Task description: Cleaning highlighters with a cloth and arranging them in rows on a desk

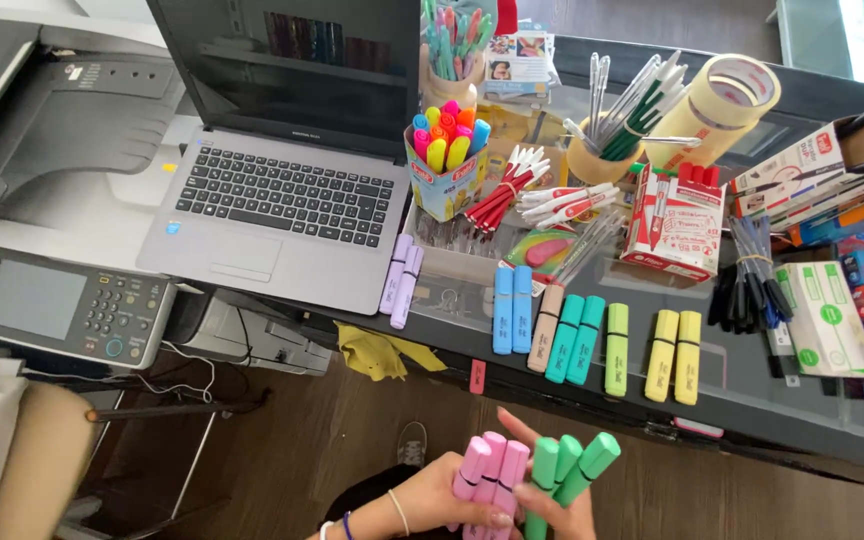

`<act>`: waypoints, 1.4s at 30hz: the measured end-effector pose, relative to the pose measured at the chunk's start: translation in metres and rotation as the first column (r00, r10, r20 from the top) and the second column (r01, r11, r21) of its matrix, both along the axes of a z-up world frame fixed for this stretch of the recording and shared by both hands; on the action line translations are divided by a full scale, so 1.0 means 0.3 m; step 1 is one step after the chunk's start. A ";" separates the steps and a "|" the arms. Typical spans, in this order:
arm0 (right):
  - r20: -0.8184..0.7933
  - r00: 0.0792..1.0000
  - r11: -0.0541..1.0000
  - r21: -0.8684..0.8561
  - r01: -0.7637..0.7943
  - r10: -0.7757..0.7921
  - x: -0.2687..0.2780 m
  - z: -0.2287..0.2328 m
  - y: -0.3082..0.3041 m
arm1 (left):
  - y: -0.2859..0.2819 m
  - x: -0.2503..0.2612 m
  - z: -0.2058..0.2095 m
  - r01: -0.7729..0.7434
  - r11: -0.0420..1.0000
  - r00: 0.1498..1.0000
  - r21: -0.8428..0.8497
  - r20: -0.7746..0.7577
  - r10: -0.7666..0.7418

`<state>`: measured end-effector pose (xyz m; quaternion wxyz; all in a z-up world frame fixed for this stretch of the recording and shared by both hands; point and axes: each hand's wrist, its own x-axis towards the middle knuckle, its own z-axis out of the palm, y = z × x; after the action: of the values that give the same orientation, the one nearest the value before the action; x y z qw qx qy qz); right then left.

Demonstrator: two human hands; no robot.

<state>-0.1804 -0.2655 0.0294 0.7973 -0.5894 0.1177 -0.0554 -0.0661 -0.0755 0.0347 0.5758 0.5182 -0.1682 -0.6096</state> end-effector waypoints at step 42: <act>0.415 0.798 0.069 -0.869 0.489 -0.437 -0.033 0.197 -0.239 | -0.049 -0.001 -0.071 -0.411 0.907 0.856 0.091 -0.304 0.418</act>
<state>-0.1904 -0.3373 0.0886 0.2115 -0.8740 0.2219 -0.3770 -0.0665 -0.0900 0.0133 0.7068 0.4443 0.0487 -0.5483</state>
